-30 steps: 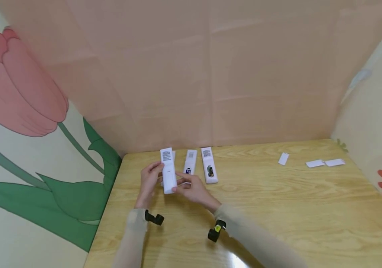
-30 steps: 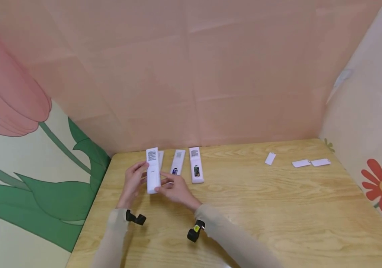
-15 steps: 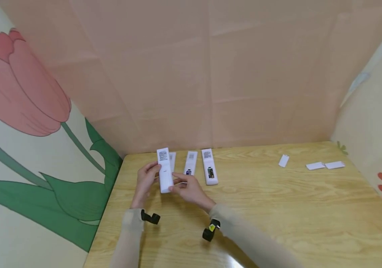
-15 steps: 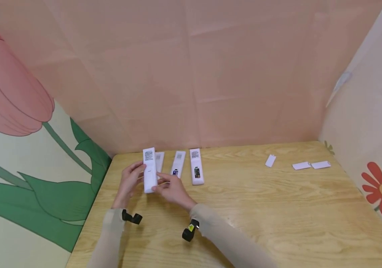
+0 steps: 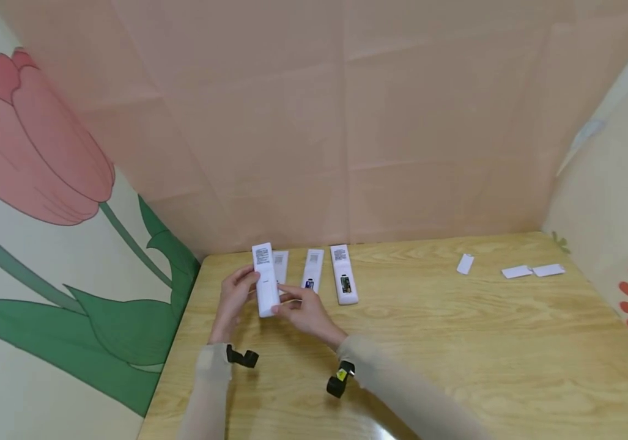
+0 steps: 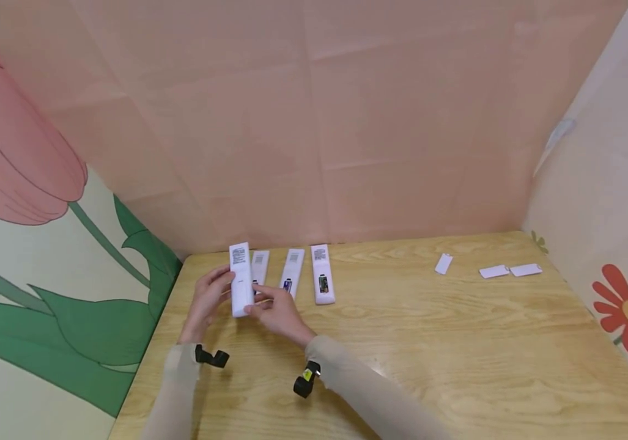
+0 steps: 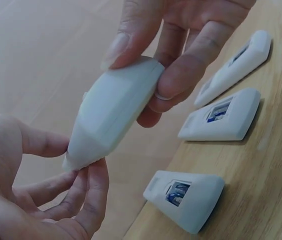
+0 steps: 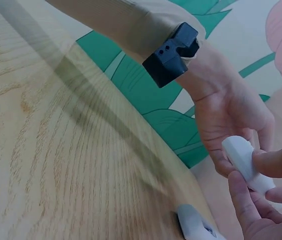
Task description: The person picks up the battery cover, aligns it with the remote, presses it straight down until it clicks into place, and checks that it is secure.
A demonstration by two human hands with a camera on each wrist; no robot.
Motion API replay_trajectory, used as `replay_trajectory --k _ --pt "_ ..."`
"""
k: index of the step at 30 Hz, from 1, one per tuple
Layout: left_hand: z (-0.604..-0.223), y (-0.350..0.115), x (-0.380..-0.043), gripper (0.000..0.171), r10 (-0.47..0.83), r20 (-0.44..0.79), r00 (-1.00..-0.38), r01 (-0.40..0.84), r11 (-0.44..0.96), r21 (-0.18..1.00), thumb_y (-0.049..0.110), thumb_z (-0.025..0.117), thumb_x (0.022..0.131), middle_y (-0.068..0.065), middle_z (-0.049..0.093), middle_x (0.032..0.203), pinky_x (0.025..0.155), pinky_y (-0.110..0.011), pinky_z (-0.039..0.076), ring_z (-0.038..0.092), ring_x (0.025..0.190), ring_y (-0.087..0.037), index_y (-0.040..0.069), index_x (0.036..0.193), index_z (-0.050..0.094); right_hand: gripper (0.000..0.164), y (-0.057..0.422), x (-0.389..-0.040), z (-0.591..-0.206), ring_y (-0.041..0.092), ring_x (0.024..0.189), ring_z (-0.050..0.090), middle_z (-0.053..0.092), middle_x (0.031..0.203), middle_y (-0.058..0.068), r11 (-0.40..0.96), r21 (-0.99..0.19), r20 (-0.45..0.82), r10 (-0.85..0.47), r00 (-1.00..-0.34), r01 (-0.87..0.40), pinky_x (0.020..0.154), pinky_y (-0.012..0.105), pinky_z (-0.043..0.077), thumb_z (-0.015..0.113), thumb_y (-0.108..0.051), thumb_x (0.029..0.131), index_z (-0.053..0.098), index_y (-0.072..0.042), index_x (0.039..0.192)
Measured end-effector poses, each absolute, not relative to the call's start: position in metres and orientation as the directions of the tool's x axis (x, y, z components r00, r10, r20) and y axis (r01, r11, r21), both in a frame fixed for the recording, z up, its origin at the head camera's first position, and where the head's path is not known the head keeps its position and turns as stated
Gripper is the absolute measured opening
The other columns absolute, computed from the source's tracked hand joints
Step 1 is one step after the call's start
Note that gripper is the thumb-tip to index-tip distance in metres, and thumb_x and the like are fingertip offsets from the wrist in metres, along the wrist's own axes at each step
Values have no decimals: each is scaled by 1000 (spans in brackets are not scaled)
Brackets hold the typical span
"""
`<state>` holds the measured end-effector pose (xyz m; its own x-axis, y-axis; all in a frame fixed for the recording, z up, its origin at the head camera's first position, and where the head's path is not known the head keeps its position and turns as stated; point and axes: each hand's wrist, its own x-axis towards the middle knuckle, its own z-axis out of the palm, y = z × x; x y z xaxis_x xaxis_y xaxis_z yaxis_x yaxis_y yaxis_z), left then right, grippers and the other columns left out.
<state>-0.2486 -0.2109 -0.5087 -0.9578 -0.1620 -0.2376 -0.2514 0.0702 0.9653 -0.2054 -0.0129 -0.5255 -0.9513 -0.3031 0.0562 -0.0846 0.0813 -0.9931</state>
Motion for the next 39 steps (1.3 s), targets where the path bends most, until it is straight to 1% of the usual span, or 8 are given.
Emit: replay_trajectory --k 4,11,15,18,22,28,34,39 --pt "-504 -214 -250 45 -160 -245 -956 -260 78 962 25 68 105 -16 66 141 94 -38 59 66 114 -26 10 147 63 55 -18 -206 -527 31 103 76 74 120 27 59 -994 71 -296 -953 -92 84 24 63 81 -3 93 62 4 144" --pt "-503 -220 -254 44 -175 -240 -955 -256 77 964 25 67 106 -17 65 140 96 -37 58 64 114 -25 9 147 63 53 -25 -209 -523 32 101 76 75 121 23 91 -990 77 -286 -955 -107 85 25 63 81 -7 95 63 3 143" --pt "-502 -223 -254 44 -188 -233 -954 -251 77 965 24 66 107 -17 64 141 101 -43 58 65 117 -28 8 148 62 50 -31 -210 -522 34 101 76 75 120 24 112 -985 96 -286 -953 -133 83 24 62 79 -4 95 64 4 142" --pt "-502 -228 -255 46 -195 -247 -949 -267 82 960 26 66 107 -16 63 143 106 -46 56 64 123 -30 10 150 61 50 -36 -210 -523 35 100 76 75 120 25 122 -983 98 -286 -953 -137 82 26 63 79 -3 95 64 5 142" --pt "-502 -234 -254 47 -205 -255 -945 -276 84 957 26 65 108 -15 63 145 108 -47 56 63 126 -31 10 151 59 51 -42 -211 -524 33 102 76 75 123 23 125 -984 86 -303 -949 -129 85 27 63 78 -3 96 62 4 144" --pt "-501 -240 -253 48 -211 -231 -950 -253 84 964 25 65 108 -18 62 146 110 -49 55 63 125 -32 6 151 58 51 -49 -214 -525 31 107 75 74 125 22 152 -978 88 -315 -945 -142 89 27 63 76 -1 97 61 4 145" --pt "-506 -245 -253 47 -211 -233 -949 -254 77 964 26 64 109 -17 61 146 110 -49 55 63 126 -32 6 151 58 47 -53 -217 -527 31 101 76 74 124 22 150 -979 88 -295 -951 -137 83 25 63 77 1 95 65 4 140" --pt "-508 -247 -251 49 -215 -235 -948 -256 72 964 28 63 109 -18 60 147 110 -48 54 63 127 -32 6 152 56 43 -56 -217 -528 36 103 76 74 128 20 122 -987 72 -259 -963 -106 78 25 64 80 0 93 69 2 135"
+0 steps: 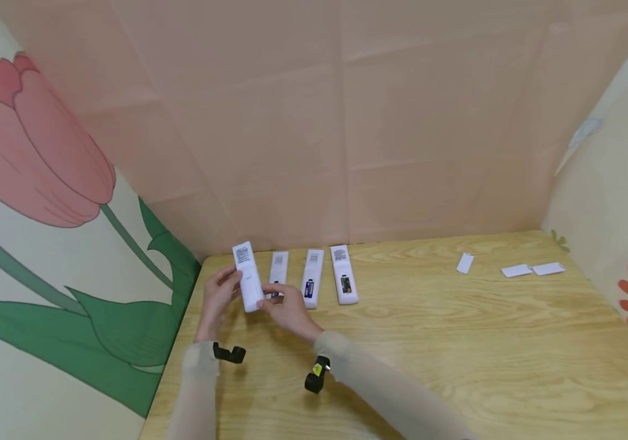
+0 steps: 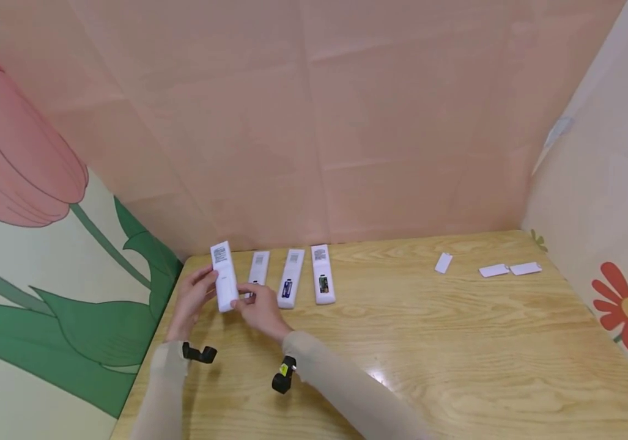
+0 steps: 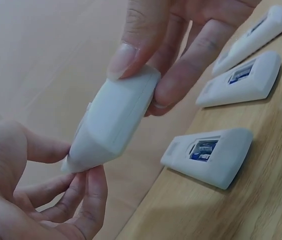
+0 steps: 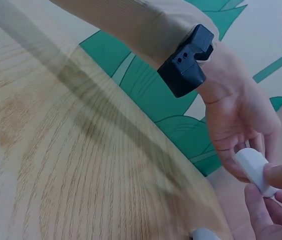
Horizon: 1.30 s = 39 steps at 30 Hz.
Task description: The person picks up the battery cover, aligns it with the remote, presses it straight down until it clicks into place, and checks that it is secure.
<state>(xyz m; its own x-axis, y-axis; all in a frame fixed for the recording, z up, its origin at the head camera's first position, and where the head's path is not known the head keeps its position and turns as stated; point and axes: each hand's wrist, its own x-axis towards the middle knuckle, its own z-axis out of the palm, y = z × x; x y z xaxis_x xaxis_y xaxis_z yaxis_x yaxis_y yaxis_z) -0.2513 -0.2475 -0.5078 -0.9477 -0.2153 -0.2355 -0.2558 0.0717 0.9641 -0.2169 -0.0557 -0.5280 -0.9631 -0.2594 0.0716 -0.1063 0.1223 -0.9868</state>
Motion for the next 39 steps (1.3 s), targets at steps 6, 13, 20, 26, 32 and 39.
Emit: replay_trajectory --k 6,13,20,26,32,39 --pt "-508 -250 -251 50 -230 -233 -945 -253 61 966 25 64 108 -20 59 147 108 -44 55 63 125 -31 4 152 56 40 -59 -218 -530 34 102 77 75 129 17 121 -988 63 -239 -969 -94 75 23 63 81 -3 93 72 0 132" --pt "-509 -254 -252 49 -225 -237 -945 -258 69 964 21 61 109 -21 59 149 111 -44 53 62 129 -31 4 154 54 34 -64 -218 -528 32 90 80 77 122 20 106 -992 46 -232 -971 -73 75 43 67 80 -5 94 75 -1 128" --pt "-513 -262 -250 49 -233 -240 -943 -262 68 963 20 60 110 -21 57 150 107 -39 54 60 128 -30 2 155 52 35 -72 -216 -531 31 85 80 80 113 18 120 -992 12 -235 -972 -42 61 23 58 80 -9 95 75 -3 129" --pt "-517 -267 -244 47 -266 -253 -930 -281 74 957 18 61 110 -22 59 148 95 -30 58 63 117 -21 1 152 55 34 -80 -214 -540 25 84 80 80 113 20 142 -988 33 -237 -971 -68 62 21 59 81 -7 94 76 -4 128" --pt "-522 -269 -246 46 -278 -253 -927 -286 82 955 19 61 109 -21 60 149 111 -46 52 62 117 -20 3 152 56 33 -83 -214 -546 29 87 81 78 118 22 131 -985 78 -218 -973 -109 67 21 61 81 -5 94 75 -1 126" --pt "-535 -273 -250 44 -311 -246 -918 -287 92 954 17 63 108 -22 62 146 108 -45 53 63 113 -17 2 150 59 32 -86 -215 -555 33 91 81 75 123 25 125 -985 87 -227 -970 -117 72 20 62 77 -1 96 75 2 127"
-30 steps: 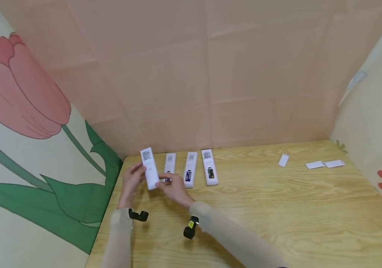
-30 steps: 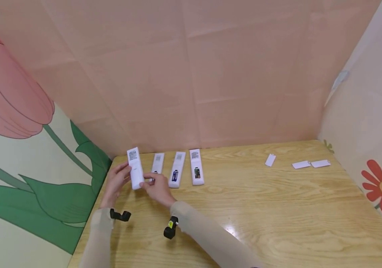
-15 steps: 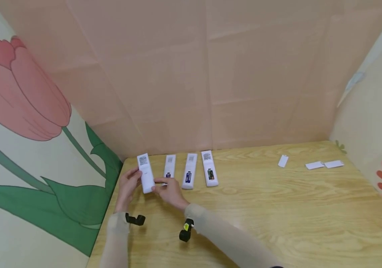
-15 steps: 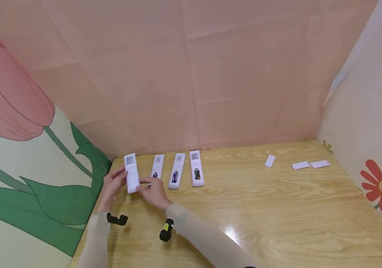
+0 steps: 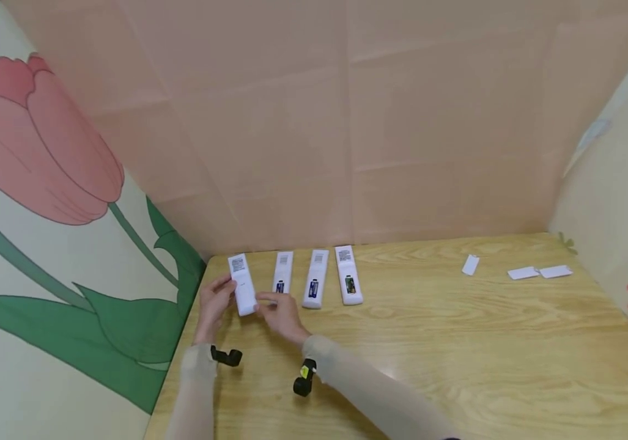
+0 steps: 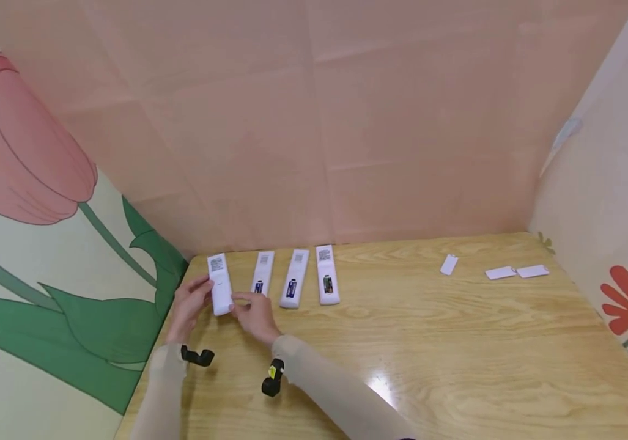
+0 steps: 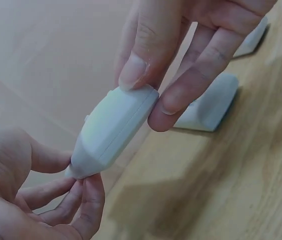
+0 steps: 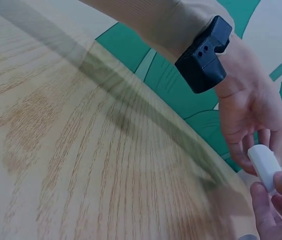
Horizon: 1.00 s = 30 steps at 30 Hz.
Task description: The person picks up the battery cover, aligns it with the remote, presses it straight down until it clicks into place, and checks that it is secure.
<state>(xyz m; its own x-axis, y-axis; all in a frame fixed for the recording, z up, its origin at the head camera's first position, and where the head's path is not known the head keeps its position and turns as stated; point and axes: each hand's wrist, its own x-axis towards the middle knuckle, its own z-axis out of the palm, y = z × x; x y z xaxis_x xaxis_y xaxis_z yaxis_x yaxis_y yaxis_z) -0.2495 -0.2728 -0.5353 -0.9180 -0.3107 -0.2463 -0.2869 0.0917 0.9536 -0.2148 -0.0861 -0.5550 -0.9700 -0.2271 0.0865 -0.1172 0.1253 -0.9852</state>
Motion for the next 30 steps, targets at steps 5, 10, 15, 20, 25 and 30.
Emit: replay_trajectory --k 5,10,15,20,25,30 --pt "-547 -276 -251 45 -323 -283 -903 -316 52 947 15 65 107 -22 61 146 97 -30 57 63 111 -14 -1 149 59 33 -88 -216 -562 30 96 80 73 130 25 161 -982 55 -263 -963 -100 79 24 63 75 -3 98 72 2 131" --pt "-555 -275 -253 46 -328 -313 -891 -330 -5 944 12 67 104 -22 62 142 80 -20 59 65 105 -14 -3 147 60 34 -85 -217 -565 29 112 77 72 135 19 227 -969 25 -293 -956 -95 96 35 62 74 -6 99 72 0 132" --pt "-561 -274 -254 44 -337 -307 -890 -324 -7 946 10 68 103 -23 64 137 78 -21 60 68 101 -13 -5 143 62 33 -82 -218 -566 34 130 68 71 137 18 276 -951 43 -317 -947 -136 112 47 54 73 -5 99 72 2 131" --pt "-567 -274 -256 41 -352 -304 -885 -331 17 943 8 70 101 -23 67 131 78 -23 61 69 95 -11 -6 140 64 37 -82 -218 -567 34 137 62 67 143 18 314 -943 -4 -344 -939 -111 116 48 50 73 -7 100 68 3 136" --pt "-568 -274 -255 40 -366 -310 -877 -356 62 933 8 70 101 -24 69 130 77 -23 61 70 94 -11 -5 139 66 43 -84 -217 -570 32 141 58 63 150 16 337 -939 -59 -366 -929 -74 117 45 49 71 -11 102 64 1 142" --pt "-566 -275 -253 40 -367 -317 -874 -373 93 923 9 70 101 -25 69 131 79 -24 62 70 96 -13 -4 139 66 45 -86 -216 -571 30 140 59 61 153 15 329 -943 -87 -380 -921 -47 116 43 50 71 -12 102 63 0 144"
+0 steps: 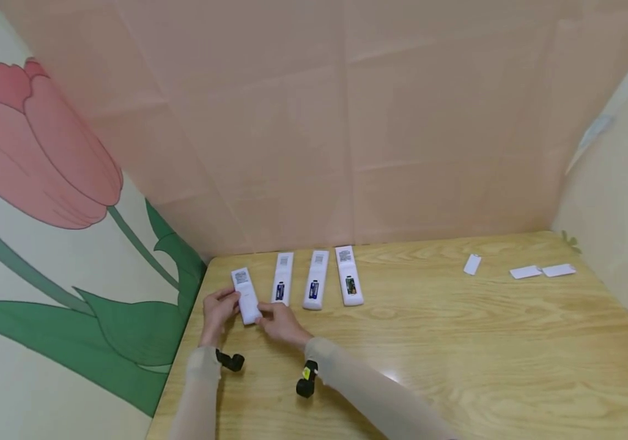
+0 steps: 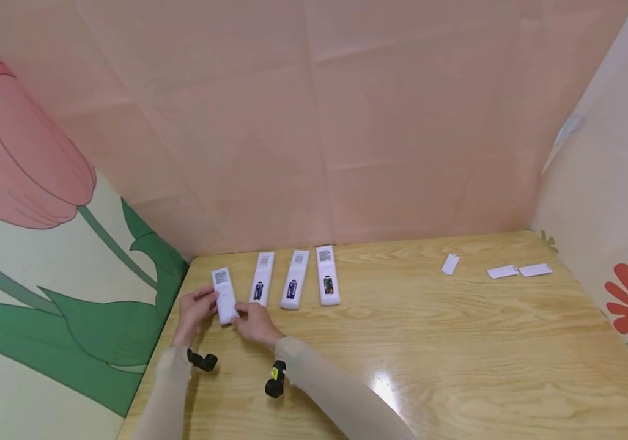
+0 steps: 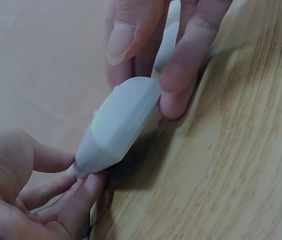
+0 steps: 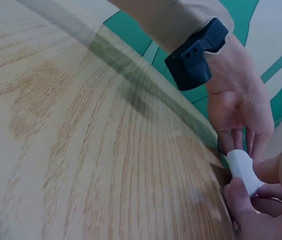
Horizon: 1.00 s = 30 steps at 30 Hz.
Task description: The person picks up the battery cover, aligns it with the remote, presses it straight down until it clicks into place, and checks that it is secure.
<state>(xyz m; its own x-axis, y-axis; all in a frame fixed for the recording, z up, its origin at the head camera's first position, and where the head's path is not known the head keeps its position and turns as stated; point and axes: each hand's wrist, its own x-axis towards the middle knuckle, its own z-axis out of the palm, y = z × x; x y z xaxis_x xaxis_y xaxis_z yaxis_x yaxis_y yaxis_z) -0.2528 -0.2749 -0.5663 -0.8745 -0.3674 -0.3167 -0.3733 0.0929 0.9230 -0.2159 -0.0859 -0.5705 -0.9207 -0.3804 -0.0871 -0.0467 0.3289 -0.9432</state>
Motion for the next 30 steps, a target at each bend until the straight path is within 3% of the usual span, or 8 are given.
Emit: replay_trajectory --k 12,20,24,30 --pt "-566 -277 -250 33 -361 -268 -893 -353 196 915 8 72 101 -27 72 125 77 -27 63 71 88 -13 -8 130 68 45 -86 -217 -573 35 147 51 62 150 18 304 -953 -130 -384 -914 8 125 52 38 72 -15 101 65 0 143" --pt "-566 -279 -251 29 -363 -215 -907 -341 328 881 11 70 102 -28 71 119 74 -27 64 72 90 -21 -7 125 71 49 -84 -215 -568 37 148 49 60 153 18 255 -967 -121 -403 -907 16 126 55 36 71 -16 101 61 0 146" --pt "-566 -280 -252 30 -367 -241 -898 -370 337 866 15 68 103 -24 71 117 74 -26 64 72 90 -21 -5 126 72 50 -81 -216 -565 35 148 49 59 154 17 242 -970 -134 -411 -902 34 124 55 39 69 -23 105 59 -2 149" --pt "-564 -281 -250 29 -367 -230 -901 -352 312 882 14 67 103 -23 72 115 75 -28 64 73 87 -19 -5 125 71 56 -78 -217 -560 36 139 59 60 152 19 199 -978 -144 -407 -902 66 113 51 52 73 -28 103 57 -3 151"
